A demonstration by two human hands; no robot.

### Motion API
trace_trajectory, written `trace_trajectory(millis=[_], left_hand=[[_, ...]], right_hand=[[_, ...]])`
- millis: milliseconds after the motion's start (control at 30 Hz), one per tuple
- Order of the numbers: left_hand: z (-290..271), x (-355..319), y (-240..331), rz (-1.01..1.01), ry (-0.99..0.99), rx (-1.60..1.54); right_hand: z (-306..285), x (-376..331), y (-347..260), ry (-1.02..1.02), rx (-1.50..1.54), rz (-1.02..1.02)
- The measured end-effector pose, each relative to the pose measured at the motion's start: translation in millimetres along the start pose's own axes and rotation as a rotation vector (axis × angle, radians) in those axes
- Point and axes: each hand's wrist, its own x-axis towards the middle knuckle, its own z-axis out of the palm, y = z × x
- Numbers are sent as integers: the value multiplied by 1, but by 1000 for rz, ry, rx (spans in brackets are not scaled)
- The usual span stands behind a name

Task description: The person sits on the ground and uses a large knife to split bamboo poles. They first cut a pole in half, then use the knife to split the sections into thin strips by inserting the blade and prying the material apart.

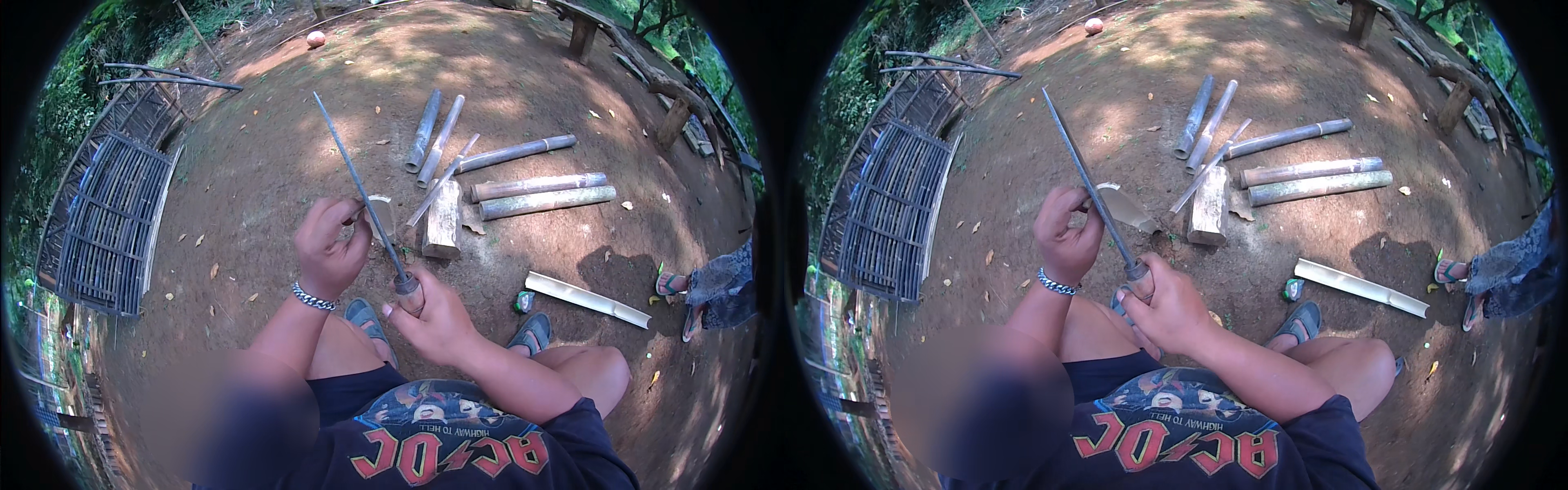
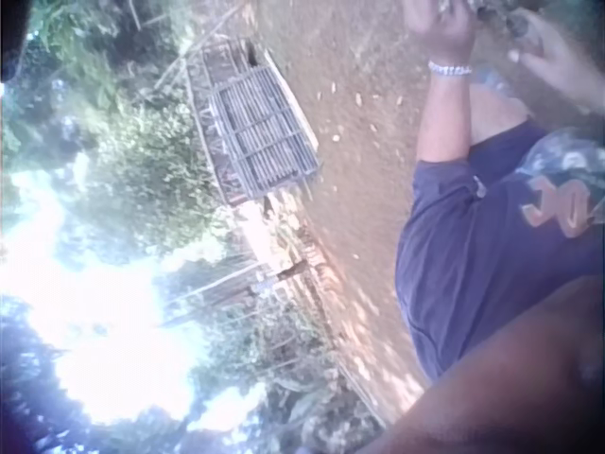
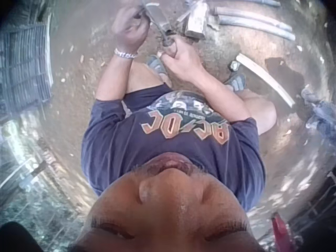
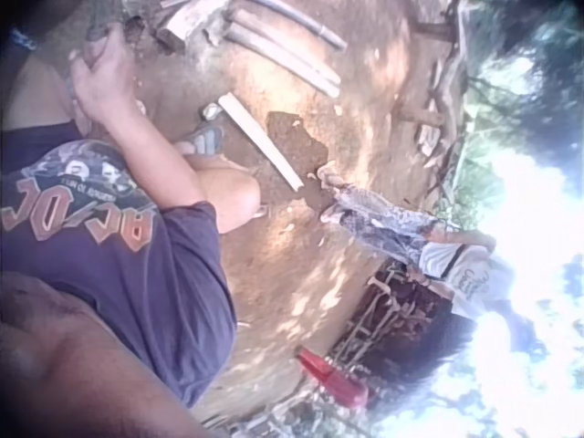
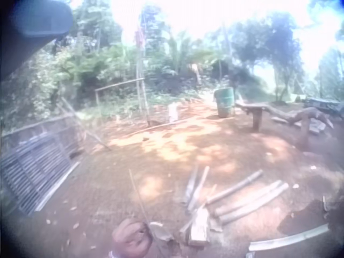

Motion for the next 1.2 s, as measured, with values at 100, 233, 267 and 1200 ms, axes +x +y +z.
trace_trajectory(millis=[100,233,267,1200], left_hand=[[-1,-1,1,6,3,-21],[-2,-5,-4,18,-23,-9],[-2,-5,-4,16,-20,-13],[-34,31,-12,76,-16,-100]], right_hand=[[0,0,-1,-15,-4,8],[2,0,5,-8,-13,1],[3,0,5,-5,-12,-7],[-6,1,2,-45,-53,130]])
